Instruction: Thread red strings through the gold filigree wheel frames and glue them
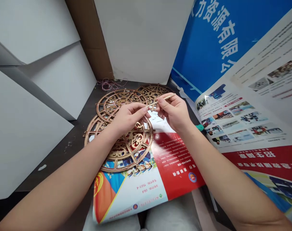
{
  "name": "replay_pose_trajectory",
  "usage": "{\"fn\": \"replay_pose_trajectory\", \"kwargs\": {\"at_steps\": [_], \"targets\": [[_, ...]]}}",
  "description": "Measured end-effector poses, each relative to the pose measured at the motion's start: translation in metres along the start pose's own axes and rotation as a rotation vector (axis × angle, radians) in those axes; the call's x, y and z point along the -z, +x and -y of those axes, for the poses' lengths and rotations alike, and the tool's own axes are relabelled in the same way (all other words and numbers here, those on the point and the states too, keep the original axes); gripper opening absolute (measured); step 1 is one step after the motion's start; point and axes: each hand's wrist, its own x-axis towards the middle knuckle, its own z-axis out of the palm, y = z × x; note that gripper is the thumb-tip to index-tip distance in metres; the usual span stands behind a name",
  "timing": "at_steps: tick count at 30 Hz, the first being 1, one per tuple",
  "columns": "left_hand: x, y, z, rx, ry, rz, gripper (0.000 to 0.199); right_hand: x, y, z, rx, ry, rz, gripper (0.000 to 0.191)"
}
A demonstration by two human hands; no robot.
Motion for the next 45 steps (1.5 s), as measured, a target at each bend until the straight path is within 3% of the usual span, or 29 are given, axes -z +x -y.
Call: {"fn": "replay_pose_trajectory", "kwargs": {"at_steps": [9,17,26,32,38,45], "targets": [[-0.003,-0.006,0.005,-0.012,0.048,-0.001,0.025,-0.003,-0.004,-0.003,0.038,-0.114,-0.033,0.043],[-0.003,-0.004,0.004,0.049,-0.100,-0.075,0.026,-0.002,-0.004,-0.001,-0.023,-0.212,-0.012,0.043],[-0.005,-0.004,0.004,0.016,-0.045,-0.007,0.035,-0.005,-0.006,0.002,-0.011,-0.344,0.074,0.043],[-0.004,-0.003,0.008,0.000,-0.041,-0.014,0.039,-0.004,-0.007,0.002,0.041,-0.467,0.043,0.035],[-0.001,0.001,0.009,0.035,-0.186,-0.124,0.031,-0.001,-0.004,0.003,0.048,-0.287,-0.087,0.028],[0.009,0.008,0.015,0.104,-0.292,-0.395,0.020,0.016,0.007,0.010,-0.015,0.068,-0.170,0.025]]}}
